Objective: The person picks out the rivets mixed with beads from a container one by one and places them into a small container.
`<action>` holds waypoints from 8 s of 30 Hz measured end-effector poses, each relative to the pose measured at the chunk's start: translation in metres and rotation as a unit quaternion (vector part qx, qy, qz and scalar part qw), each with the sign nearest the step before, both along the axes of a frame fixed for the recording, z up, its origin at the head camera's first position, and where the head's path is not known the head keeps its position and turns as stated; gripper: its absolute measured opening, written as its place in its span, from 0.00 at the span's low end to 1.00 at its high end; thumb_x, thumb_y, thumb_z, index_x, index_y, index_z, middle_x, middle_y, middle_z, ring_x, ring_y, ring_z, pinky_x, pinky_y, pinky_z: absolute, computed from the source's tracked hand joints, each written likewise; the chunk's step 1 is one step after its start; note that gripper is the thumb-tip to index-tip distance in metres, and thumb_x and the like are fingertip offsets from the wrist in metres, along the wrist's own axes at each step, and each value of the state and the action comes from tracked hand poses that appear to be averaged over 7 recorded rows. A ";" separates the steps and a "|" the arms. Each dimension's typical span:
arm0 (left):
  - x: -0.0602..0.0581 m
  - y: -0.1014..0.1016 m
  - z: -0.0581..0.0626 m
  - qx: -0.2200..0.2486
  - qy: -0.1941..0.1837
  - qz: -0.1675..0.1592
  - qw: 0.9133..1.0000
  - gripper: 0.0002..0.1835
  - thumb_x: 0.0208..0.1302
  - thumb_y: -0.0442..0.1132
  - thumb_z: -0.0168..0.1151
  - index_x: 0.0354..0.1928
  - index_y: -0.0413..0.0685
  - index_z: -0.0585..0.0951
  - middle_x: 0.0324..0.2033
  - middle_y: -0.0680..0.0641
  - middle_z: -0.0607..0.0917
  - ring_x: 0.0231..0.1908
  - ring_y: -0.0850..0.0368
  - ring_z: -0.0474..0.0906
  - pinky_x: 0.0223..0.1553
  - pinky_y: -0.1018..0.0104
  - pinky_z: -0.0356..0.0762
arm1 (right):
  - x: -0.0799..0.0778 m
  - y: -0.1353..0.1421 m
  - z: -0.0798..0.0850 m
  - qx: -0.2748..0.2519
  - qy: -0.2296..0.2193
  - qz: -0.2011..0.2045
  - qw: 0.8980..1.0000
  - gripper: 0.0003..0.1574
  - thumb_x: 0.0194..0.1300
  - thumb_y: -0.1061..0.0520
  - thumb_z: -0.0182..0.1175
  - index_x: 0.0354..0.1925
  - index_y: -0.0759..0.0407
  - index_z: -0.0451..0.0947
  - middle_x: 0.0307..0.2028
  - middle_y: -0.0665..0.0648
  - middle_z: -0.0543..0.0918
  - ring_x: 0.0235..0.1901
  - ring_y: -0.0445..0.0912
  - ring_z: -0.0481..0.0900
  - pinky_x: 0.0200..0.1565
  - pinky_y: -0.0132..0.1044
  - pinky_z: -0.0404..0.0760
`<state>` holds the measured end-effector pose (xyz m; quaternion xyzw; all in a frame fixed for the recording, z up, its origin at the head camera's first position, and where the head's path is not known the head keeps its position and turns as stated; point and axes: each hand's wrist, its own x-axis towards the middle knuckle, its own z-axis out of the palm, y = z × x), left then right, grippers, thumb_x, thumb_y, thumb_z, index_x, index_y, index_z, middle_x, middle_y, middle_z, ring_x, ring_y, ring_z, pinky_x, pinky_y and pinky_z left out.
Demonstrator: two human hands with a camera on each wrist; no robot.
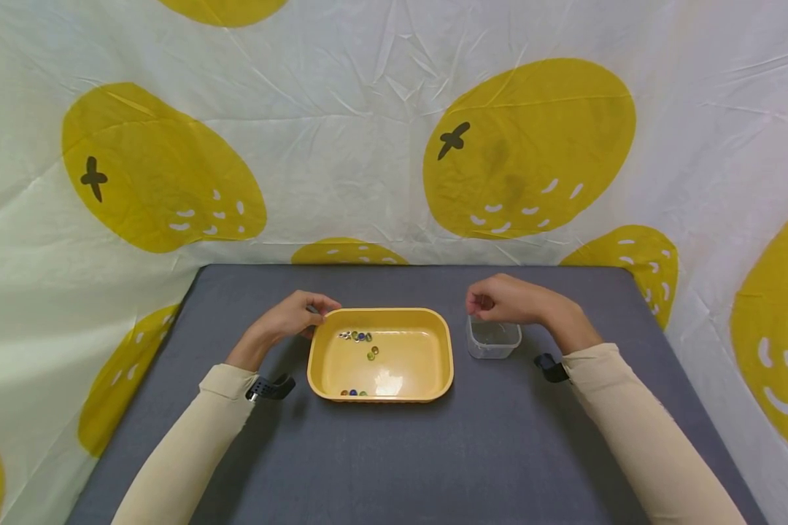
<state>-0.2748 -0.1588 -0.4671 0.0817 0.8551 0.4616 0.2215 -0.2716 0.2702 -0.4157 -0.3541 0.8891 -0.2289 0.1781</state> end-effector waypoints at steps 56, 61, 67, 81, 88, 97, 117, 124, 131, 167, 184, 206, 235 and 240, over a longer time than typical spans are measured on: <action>0.003 0.002 -0.001 -0.011 0.015 -0.010 1.000 0.18 0.72 0.26 0.56 0.60 0.41 0.83 0.42 0.40 0.77 0.43 0.43 0.80 0.33 0.60 0.84 | -0.025 -0.109 -0.004 0.080 -0.010 0.110 0.991 0.10 0.69 0.64 0.61 0.47 0.54 0.82 0.36 0.48 0.82 0.37 0.41 0.77 0.44 0.36 0.79; 0.003 0.002 -0.002 -0.015 0.017 -0.010 1.000 0.18 0.72 0.27 0.56 0.60 0.42 0.83 0.43 0.40 0.77 0.43 0.43 0.80 0.33 0.60 0.84 | -0.027 -0.117 -0.005 0.088 -0.019 0.111 0.990 0.11 0.70 0.62 0.61 0.49 0.56 0.81 0.36 0.47 0.82 0.37 0.41 0.77 0.45 0.36 0.79; 0.002 0.002 -0.002 -0.018 0.016 -0.009 1.000 0.18 0.72 0.27 0.57 0.60 0.42 0.83 0.42 0.41 0.77 0.43 0.45 0.79 0.34 0.60 0.84 | -0.028 -0.127 -0.006 0.092 -0.031 0.121 0.988 0.13 0.71 0.62 0.60 0.52 0.59 0.81 0.37 0.47 0.82 0.38 0.41 0.77 0.45 0.36 0.79; 0.002 0.001 -0.003 -0.018 0.018 -0.011 1.000 0.17 0.72 0.27 0.56 0.59 0.41 0.83 0.41 0.40 0.77 0.40 0.47 0.80 0.33 0.60 0.84 | -0.028 -0.152 -0.015 0.107 -0.042 0.133 0.984 0.16 0.68 0.64 0.60 0.53 0.61 0.80 0.33 0.47 0.80 0.34 0.41 0.75 0.41 0.34 0.76; 0.002 0.001 -0.003 -0.019 0.020 -0.013 1.000 0.18 0.72 0.27 0.57 0.59 0.41 0.83 0.40 0.41 0.77 0.41 0.45 0.80 0.32 0.60 0.84 | -0.024 -0.164 -0.019 0.121 -0.047 0.138 0.982 0.17 0.68 0.65 0.59 0.55 0.62 0.80 0.33 0.48 0.80 0.32 0.40 0.74 0.39 0.33 0.75; 0.000 0.001 -0.002 -0.023 0.018 -0.016 0.999 0.18 0.72 0.27 0.57 0.60 0.42 0.83 0.41 0.41 0.77 0.42 0.43 0.80 0.33 0.60 0.85 | -0.020 -0.174 -0.026 0.151 -0.070 0.132 0.977 0.24 0.69 0.63 0.60 0.62 0.60 0.77 0.36 0.48 0.83 0.35 0.40 0.78 0.43 0.34 0.77; 0.002 0.001 -0.008 -0.017 0.026 -0.012 0.999 0.18 0.72 0.26 0.56 0.60 0.41 0.83 0.41 0.41 0.77 0.42 0.45 0.81 0.33 0.59 0.85 | -0.015 -0.179 -0.048 0.198 -0.042 0.155 0.967 0.09 0.70 0.65 0.54 0.43 0.58 0.80 0.19 0.46 0.58 0.21 0.39 0.59 0.29 0.33 0.59; 0.002 0.001 -0.010 -0.015 0.030 -0.013 0.999 0.18 0.72 0.27 0.57 0.60 0.43 0.83 0.40 0.41 0.76 0.41 0.46 0.80 0.33 0.60 0.84 | -0.015 -0.172 -0.049 0.211 -0.039 0.144 0.966 0.08 0.71 0.64 0.57 0.42 0.57 0.83 0.20 0.47 0.60 0.23 0.39 0.63 0.34 0.32 0.65; 0.002 0.001 -0.009 -0.014 0.029 -0.013 0.999 0.18 0.71 0.27 0.56 0.60 0.42 0.83 0.40 0.41 0.76 0.42 0.44 0.80 0.33 0.60 0.84 | -0.013 -0.171 -0.047 0.192 -0.032 0.145 0.970 0.10 0.72 0.66 0.57 0.45 0.61 0.84 0.25 0.48 0.69 0.26 0.40 0.66 0.34 0.32 0.67; -0.003 -0.002 -0.004 -0.008 0.013 -0.013 1.000 0.18 0.72 0.27 0.56 0.59 0.44 0.84 0.39 0.41 0.77 0.37 0.49 0.81 0.32 0.58 0.84 | -0.017 -0.190 -0.061 0.210 -0.021 0.141 0.967 0.06 0.67 0.64 0.64 0.33 0.55 0.84 0.24 0.45 0.75 0.26 0.40 0.70 0.31 0.31 0.69; -0.003 -0.001 -0.003 -0.007 0.011 -0.011 1.000 0.19 0.71 0.26 0.57 0.61 0.41 0.83 0.40 0.41 0.77 0.40 0.44 0.80 0.31 0.61 0.83 | -0.016 -0.179 -0.047 0.160 -0.061 0.155 0.973 0.09 0.68 0.64 0.60 0.30 0.58 0.82 0.20 0.44 0.71 0.22 0.38 0.68 0.29 0.31 0.65; -0.002 -0.001 -0.003 -0.010 0.017 -0.014 1.000 0.19 0.71 0.26 0.56 0.62 0.40 0.82 0.40 0.41 0.76 0.41 0.44 0.79 0.32 0.61 0.83 | -0.008 -0.149 -0.020 0.062 -0.018 0.148 0.987 0.03 0.68 0.62 0.63 0.36 0.57 0.83 0.28 0.45 0.78 0.29 0.38 0.72 0.35 0.31 0.74; 0.003 0.000 -0.005 -0.002 0.020 0.000 1.000 0.18 0.71 0.27 0.58 0.60 0.40 0.82 0.41 0.41 0.76 0.45 0.40 0.78 0.34 0.60 0.85 | 0.010 -0.097 -0.013 0.020 -0.012 0.109 0.994 0.09 0.68 0.63 0.63 0.34 0.48 0.79 0.30 0.45 0.79 0.31 0.38 0.74 0.38 0.34 0.77; 0.002 0.000 -0.007 -0.001 0.022 0.001 1.000 0.18 0.71 0.26 0.58 0.59 0.40 0.83 0.41 0.41 0.76 0.44 0.40 0.78 0.34 0.60 0.85 | 0.014 -0.089 -0.012 0.012 -0.008 0.100 0.995 0.09 0.68 0.63 0.63 0.35 0.48 0.79 0.30 0.45 0.79 0.31 0.38 0.74 0.37 0.34 0.77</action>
